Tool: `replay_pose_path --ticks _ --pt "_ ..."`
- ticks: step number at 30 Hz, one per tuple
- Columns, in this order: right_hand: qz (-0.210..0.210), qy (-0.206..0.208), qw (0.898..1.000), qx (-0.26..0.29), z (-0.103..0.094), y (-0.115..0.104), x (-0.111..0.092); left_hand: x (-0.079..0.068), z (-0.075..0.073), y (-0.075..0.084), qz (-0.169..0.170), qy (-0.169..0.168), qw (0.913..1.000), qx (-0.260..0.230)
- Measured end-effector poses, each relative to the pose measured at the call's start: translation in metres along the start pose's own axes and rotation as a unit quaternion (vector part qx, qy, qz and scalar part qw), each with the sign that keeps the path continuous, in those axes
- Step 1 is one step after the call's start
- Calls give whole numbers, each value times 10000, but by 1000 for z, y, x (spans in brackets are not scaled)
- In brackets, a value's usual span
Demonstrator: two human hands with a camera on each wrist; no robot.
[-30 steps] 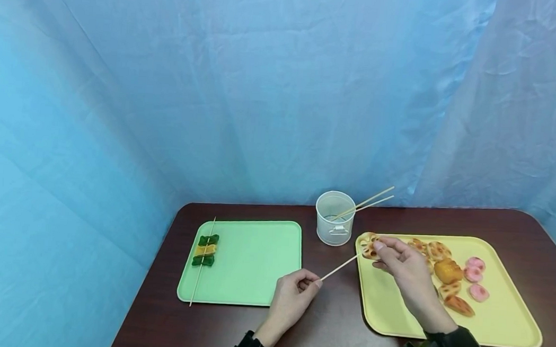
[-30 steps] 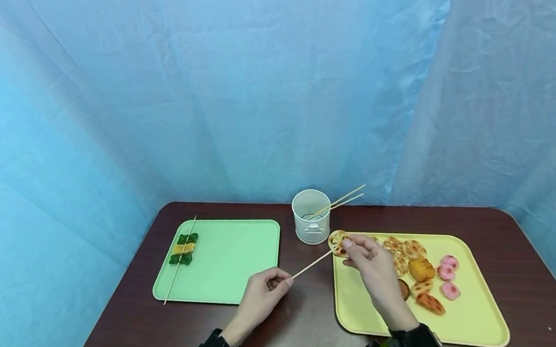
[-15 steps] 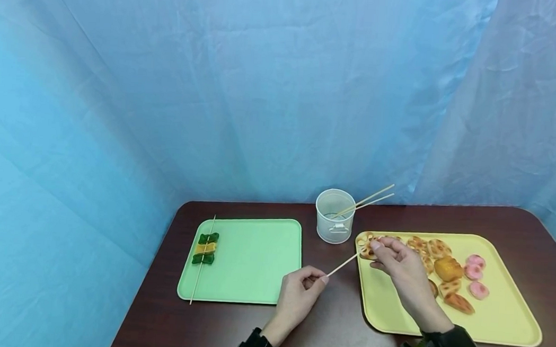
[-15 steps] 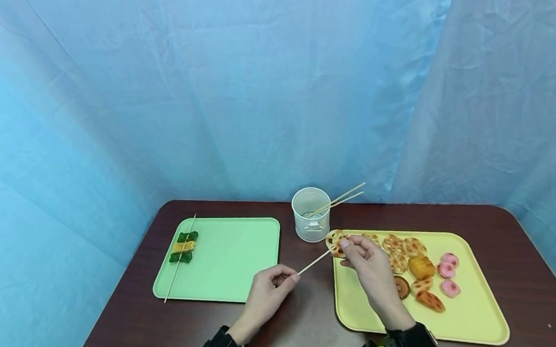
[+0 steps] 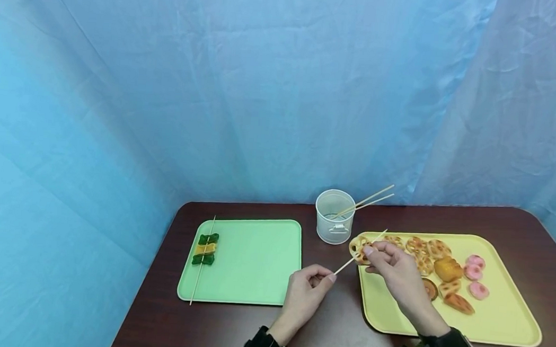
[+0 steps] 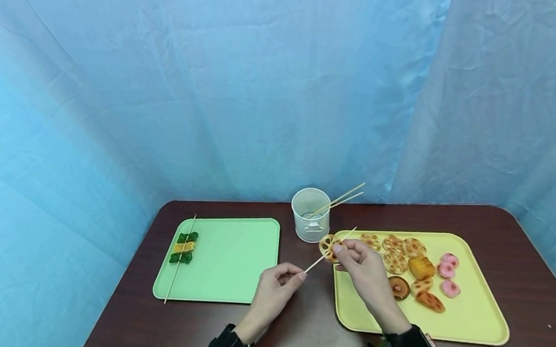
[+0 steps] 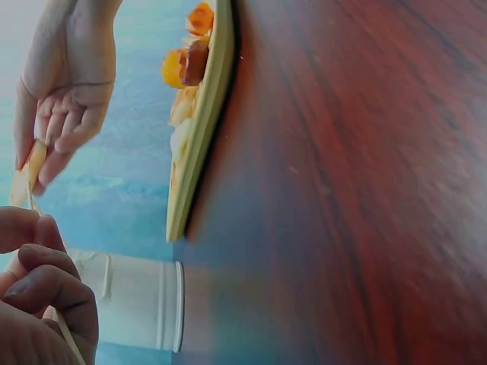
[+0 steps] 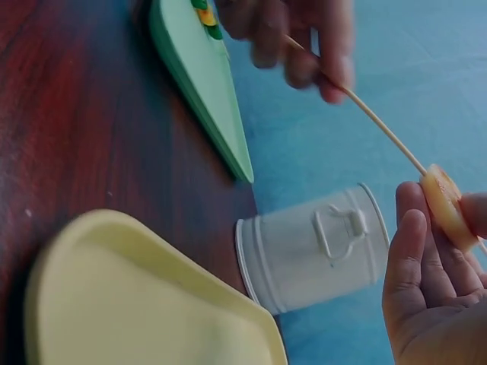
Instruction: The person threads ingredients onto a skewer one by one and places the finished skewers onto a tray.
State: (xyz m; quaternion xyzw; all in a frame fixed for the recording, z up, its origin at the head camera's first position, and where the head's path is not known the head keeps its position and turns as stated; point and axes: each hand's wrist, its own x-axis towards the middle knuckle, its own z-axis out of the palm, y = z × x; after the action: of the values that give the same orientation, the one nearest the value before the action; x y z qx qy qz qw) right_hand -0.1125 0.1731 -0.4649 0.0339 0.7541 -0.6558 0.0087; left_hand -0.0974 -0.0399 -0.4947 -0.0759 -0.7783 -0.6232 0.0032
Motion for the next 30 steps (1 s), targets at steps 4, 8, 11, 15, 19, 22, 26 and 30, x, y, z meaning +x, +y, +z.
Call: replay_pose_path --ticks 4,8,11,15,19,22,26,30 --pt "-75 -89 9999 -78 7 1 -3 3 5 3 14 -4 9999 -114" --pt "-80 -172 9998 -98 13 2 -5 6 8 5 29 41 9998 -178" --pt "-51 -313 9995 -9 17 3 -5 7 10 6 19 54 9998 -189" --pt "6 -393 9992 -92 21 5 -6 8 11 6 -26 43 9998 -186" --pt "86 -375 9991 -171 23 7 -6 8 12 5 -63 55 9997 -239" --pt "129 -431 9990 -85 24 8 -7 8 11 4 -103 60 9996 -256" --pt "148 -540 9984 -123 23 9 -6 6 10 3 -185 -8 9996 -231" --pt "26 -766 9961 -429 10 9 -5 5 6 2 -300 -91 9994 -173"
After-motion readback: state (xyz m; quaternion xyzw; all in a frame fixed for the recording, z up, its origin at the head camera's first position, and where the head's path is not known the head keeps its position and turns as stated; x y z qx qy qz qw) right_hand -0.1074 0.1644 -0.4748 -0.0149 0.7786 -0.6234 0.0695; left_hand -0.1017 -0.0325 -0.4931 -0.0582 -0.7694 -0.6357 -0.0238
